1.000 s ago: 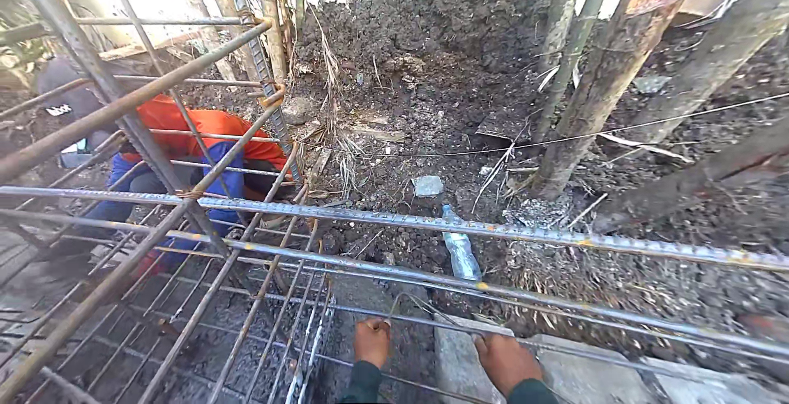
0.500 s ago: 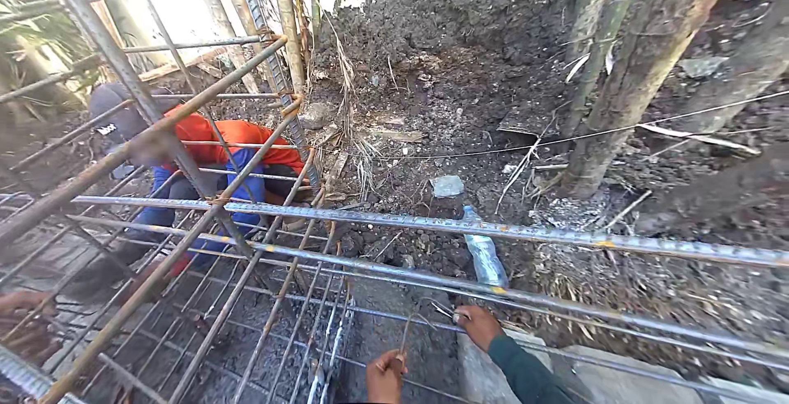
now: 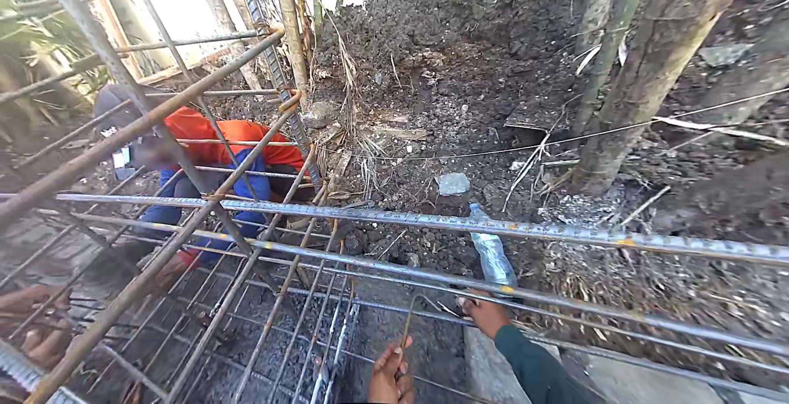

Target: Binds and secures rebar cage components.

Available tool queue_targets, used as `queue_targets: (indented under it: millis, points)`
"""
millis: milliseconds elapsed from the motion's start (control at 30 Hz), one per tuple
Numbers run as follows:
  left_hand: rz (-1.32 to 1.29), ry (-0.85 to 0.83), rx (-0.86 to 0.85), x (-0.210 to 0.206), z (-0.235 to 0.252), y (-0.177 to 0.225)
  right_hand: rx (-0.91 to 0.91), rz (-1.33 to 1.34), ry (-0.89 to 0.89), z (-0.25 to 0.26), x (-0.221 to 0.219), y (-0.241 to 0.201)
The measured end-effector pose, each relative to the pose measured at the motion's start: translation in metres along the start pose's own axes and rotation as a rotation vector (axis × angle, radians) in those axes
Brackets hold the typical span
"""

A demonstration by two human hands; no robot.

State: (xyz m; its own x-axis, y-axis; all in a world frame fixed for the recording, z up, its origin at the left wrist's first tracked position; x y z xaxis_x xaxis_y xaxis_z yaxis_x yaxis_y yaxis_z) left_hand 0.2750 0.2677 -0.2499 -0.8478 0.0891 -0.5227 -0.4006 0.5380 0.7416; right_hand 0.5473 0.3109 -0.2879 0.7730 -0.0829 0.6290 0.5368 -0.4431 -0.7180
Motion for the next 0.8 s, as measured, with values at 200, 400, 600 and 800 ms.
queue_targets:
  millis: [200,400,600,800]
  points:
    - [-0.254,-0.115,-0.022,-0.012,-0.016,0.019,0.176,0.173,0.047,-0.024,0.019,-0.051]
    - [-0.426,-0.489,-0.091,-0.049,-0.063,0.052,0.391,0.475,0.182,-0.048,0.063,-0.064]
    - [0.22,0.166,-0.017,-0.172,-0.22,0.209,0.361,0.443,0.069,-0.067,0.061,-0.074]
    - [0.119,-0.121,-0.312,-0.134,-0.187,0.166,0.501,0.526,-0.059,-0.076,0.052,-0.081]
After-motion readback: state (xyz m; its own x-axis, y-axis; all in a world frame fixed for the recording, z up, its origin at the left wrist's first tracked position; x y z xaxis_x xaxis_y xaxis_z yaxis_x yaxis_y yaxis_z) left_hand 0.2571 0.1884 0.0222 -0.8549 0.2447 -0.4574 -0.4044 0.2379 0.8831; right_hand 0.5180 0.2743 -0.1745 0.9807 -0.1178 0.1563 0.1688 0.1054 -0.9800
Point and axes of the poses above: each hand's wrist, its own z-axis towards the middle knuckle, its own x-axis out of the back of the hand, y = z × x, the point moved 6 cm from there along z, towards the middle knuckle, and after that the axes turned 1 degree about -z, right-handed, at the moved point
